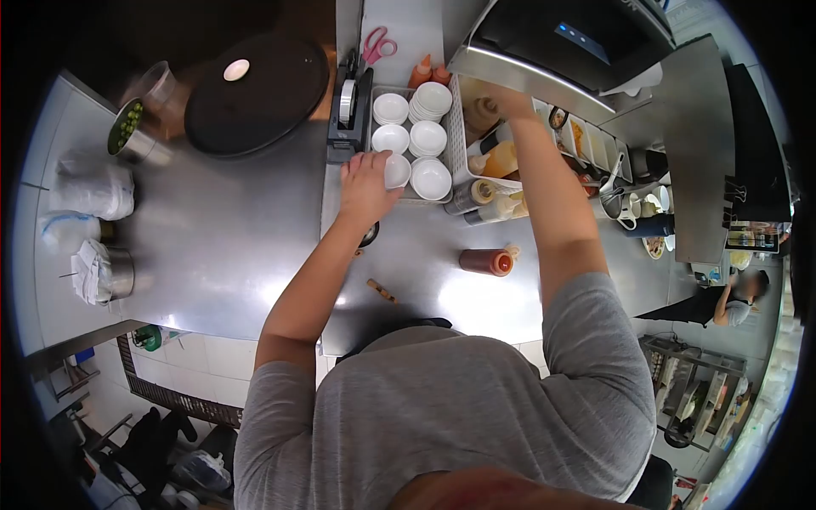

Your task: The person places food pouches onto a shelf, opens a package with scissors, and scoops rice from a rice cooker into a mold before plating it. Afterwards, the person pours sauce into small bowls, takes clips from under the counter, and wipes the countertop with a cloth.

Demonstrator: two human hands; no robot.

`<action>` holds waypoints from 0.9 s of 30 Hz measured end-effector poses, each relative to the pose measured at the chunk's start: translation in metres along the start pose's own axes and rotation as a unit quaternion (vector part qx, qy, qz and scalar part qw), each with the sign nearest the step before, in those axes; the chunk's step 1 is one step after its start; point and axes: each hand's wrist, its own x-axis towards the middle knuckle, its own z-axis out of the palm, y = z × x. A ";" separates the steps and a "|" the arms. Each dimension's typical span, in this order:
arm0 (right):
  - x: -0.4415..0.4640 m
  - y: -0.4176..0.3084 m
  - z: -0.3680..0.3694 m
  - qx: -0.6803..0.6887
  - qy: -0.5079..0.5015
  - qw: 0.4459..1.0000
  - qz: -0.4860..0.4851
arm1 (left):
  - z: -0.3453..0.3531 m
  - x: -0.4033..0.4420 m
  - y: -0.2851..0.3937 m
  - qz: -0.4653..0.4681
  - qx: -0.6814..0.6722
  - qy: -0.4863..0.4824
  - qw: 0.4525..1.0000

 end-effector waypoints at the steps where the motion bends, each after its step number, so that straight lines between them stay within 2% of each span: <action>1: -0.005 -0.011 -0.003 0.003 -0.010 1.000 -0.013 | 0.000 0.001 -0.003 -0.005 0.004 -0.005 1.000; 6: -0.030 -0.071 -0.029 -0.053 0.021 0.989 -0.140 | -0.008 0.008 0.003 -0.058 -0.004 -0.035 0.998; 9: -0.026 -0.066 -0.036 0.021 -0.003 0.994 -0.103 | -0.014 0.008 0.011 -0.079 -0.021 -0.044 0.996; 12: -0.005 -0.041 -0.028 -0.041 0.119 0.981 -0.147 | -0.005 0.004 0.008 -0.086 -0.017 -0.031 0.996; 15: -0.001 -0.027 -0.004 -0.071 0.138 0.979 -0.131 | -0.004 0.003 0.005 -0.072 0.023 -0.027 0.997; 18: -0.019 -0.031 0.007 0.089 0.115 0.986 -0.081 | -0.012 0.006 0.007 -0.080 0.034 -0.063 0.994; 20: -0.017 -0.039 0.002 0.121 0.131 0.979 -0.095 | -0.026 0.008 0.020 -0.107 0.058 -0.113 0.986; 21: -0.017 -0.040 0.001 0.137 0.136 0.976 -0.098 | -0.024 0.009 0.020 -0.112 0.035 -0.104 0.988; 22: -0.012 -0.036 0.005 0.097 0.144 0.979 -0.104 | -0.022 0.008 0.018 -0.116 0.013 -0.097 0.988; 25: -0.006 -0.043 0.002 0.091 0.080 0.990 -0.072 | -0.019 0.009 0.019 -0.122 -0.010 -0.092 0.988; 27: -0.010 -0.040 0.007 0.115 0.105 0.982 -0.110 | -0.018 0.013 0.020 -0.114 -0.007 -0.088 0.990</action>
